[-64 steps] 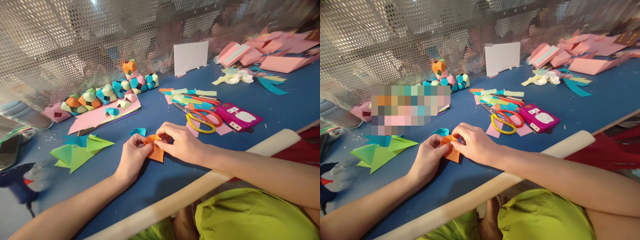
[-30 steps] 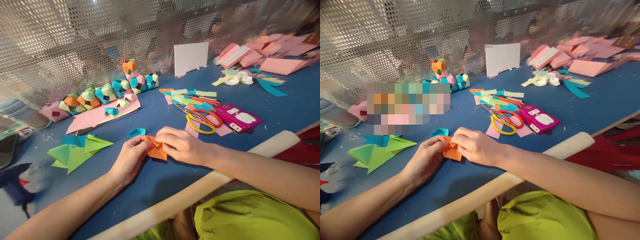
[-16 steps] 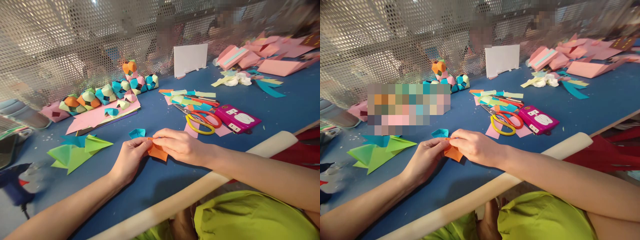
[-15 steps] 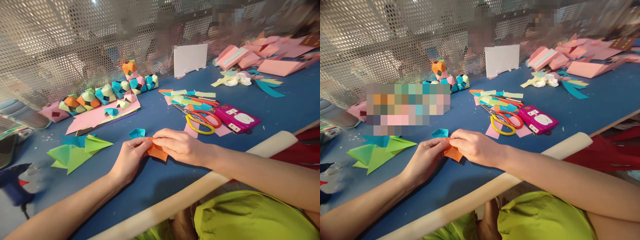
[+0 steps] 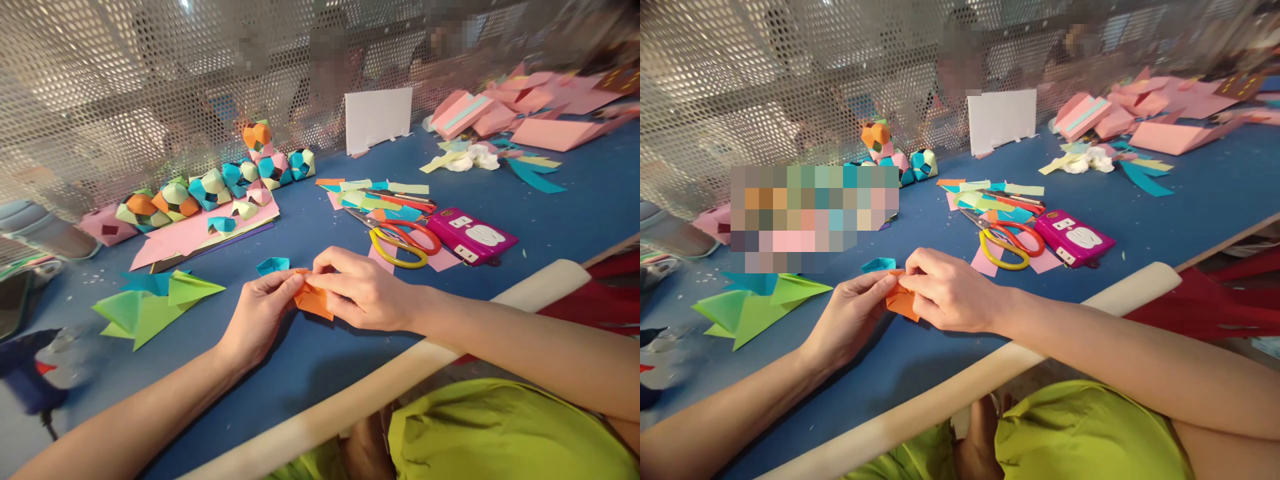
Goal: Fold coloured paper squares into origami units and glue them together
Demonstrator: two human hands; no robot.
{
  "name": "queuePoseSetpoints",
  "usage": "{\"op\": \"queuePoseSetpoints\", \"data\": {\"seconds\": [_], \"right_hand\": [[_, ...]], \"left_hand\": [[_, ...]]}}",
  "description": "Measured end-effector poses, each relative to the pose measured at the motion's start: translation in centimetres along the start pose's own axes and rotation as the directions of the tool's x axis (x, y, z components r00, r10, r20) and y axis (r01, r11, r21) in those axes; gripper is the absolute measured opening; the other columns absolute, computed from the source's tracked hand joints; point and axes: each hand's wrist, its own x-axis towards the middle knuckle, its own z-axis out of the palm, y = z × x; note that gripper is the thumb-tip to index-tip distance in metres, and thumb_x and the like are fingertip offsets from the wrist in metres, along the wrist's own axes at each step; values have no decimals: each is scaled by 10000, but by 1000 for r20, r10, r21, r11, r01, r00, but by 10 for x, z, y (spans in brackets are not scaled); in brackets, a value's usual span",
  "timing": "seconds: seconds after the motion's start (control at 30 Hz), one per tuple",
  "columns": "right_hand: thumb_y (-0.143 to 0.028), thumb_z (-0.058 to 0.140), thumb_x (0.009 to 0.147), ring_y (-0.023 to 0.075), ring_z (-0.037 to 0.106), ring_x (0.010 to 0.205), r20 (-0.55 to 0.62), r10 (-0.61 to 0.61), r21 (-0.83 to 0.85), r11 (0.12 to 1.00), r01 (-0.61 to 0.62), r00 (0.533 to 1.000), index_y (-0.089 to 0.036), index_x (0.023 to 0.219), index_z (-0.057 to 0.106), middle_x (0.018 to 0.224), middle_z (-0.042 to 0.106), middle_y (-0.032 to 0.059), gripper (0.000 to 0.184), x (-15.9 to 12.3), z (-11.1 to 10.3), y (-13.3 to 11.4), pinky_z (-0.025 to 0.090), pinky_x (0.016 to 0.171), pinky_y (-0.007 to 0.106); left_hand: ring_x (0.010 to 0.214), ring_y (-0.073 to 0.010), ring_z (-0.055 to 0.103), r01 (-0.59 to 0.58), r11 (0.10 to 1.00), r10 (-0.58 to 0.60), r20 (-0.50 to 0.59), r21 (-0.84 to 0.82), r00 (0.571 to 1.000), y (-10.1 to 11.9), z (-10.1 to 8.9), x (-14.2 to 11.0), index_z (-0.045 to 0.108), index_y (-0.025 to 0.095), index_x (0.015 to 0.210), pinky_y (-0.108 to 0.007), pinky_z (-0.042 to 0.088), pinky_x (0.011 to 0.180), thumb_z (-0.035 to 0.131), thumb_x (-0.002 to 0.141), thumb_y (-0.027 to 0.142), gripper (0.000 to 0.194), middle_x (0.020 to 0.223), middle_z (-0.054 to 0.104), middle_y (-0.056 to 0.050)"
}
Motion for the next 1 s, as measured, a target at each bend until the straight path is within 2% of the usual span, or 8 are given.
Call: {"op": "queuePoseSetpoints", "data": {"seconds": [0.1, 0.17, 0.3, 0.4, 0.5, 0.6, 0.77, 1.0], "right_hand": [[-77, 448, 838, 187, 548, 796, 20, -29, -43, 999, 30, 999, -104, 907, 644, 889, 604, 130, 210, 0, 1, 0, 506, 687, 327], [-104, 459, 860, 183, 556, 795, 10, -6, 17, 1000, 6, 1000, -101, 930, 650, 889, 614, 128, 203, 1, 0, -2, 500, 699, 327], [-200, 433, 940, 148, 594, 869, -15, 241, 281, 932, -228, 970, -115, 991, 640, 942, 631, 103, 230, 7, -5, -7, 490, 778, 279], [-288, 401, 964, 129, 592, 785, 103, 522, 325, 787, -525, 847, -134, 826, 650, 839, 635, 54, 324, 13, -9, -10, 461, 706, 252], [-300, 518, 901, 106, 558, 664, 271, 637, 332, 642, -691, 722, -150, 743, 641, 721, 620, 2, 251, 18, -10, -11, 419, 598, 223], [-193, 601, 825, 87, 549, 643, 306, 653, 361, 594, -719, 693, -149, 760, 641, 705, 628, -18, 88, 20, -8, -12, 415, 589, 198], [-187, 618, 814, 76, 533, 598, 325, 678, 384, 542, -747, 659, -144, 711, 616, 641, 609, -30, 111, 20, -6, -12, 396, 542, 185], [-129, 617, 788, 83, 549, 603, 312, 698, 363, 540, -759, 645, -148, 675, 600, 641, 622, -25, 116, 20, -7, -12, 403, 547, 188]], "left_hand": [[741, -166, 650, -8, 1000, 10, -47, 30, 999, -4, -2, 1, 772, 164, 885, -283, 517, 735, 741, 739, 333, 225, 800, 730, -53], [734, -157, 635, -38, 994, 44, -63, 98, 997, -7, -5, 1, 770, 166, 898, -271, 503, 723, 720, 758, 354, 239, 804, 730, -50], [732, -144, 603, -139, 939, 177, -96, 314, 980, -8, -9, -1, 768, 174, 931, -237, 474, 686, 685, 783, 390, 275, 811, 728, -36], [755, -154, 606, -177, 880, 248, -109, 441, 962, -6, -9, -3, 772, 175, 922, -228, 474, 688, 673, 788, 405, 284, 785, 725, -27], [771, -158, 609, -188, 848, 279, -116, 495, 953, -5, -8, -3, 773, 179, 910, -224, 476, 698, 669, 789, 410, 280, 772, 717, -20], [728, -142, 591, -190, 872, 265, -108, 451, 958, -7, -10, -2, 767, 188, 914, -225, 470, 687, 657, 803, 415, 275, 727, 686, -6], [676, -120, 546, -212, 910, 245, -51, 355, 968, -13, -13, 0, 752, 181, 912, -226, 443, 645, 630, 832, 410, 271, 734, 653, -7], [728, -129, 592, -218, 857, 267, -42, 467, 963, -7, -10, -2, 754, 180, 872, -219, 469, 699, 645, 817, 395, 248, 751, 689, -8]]}}
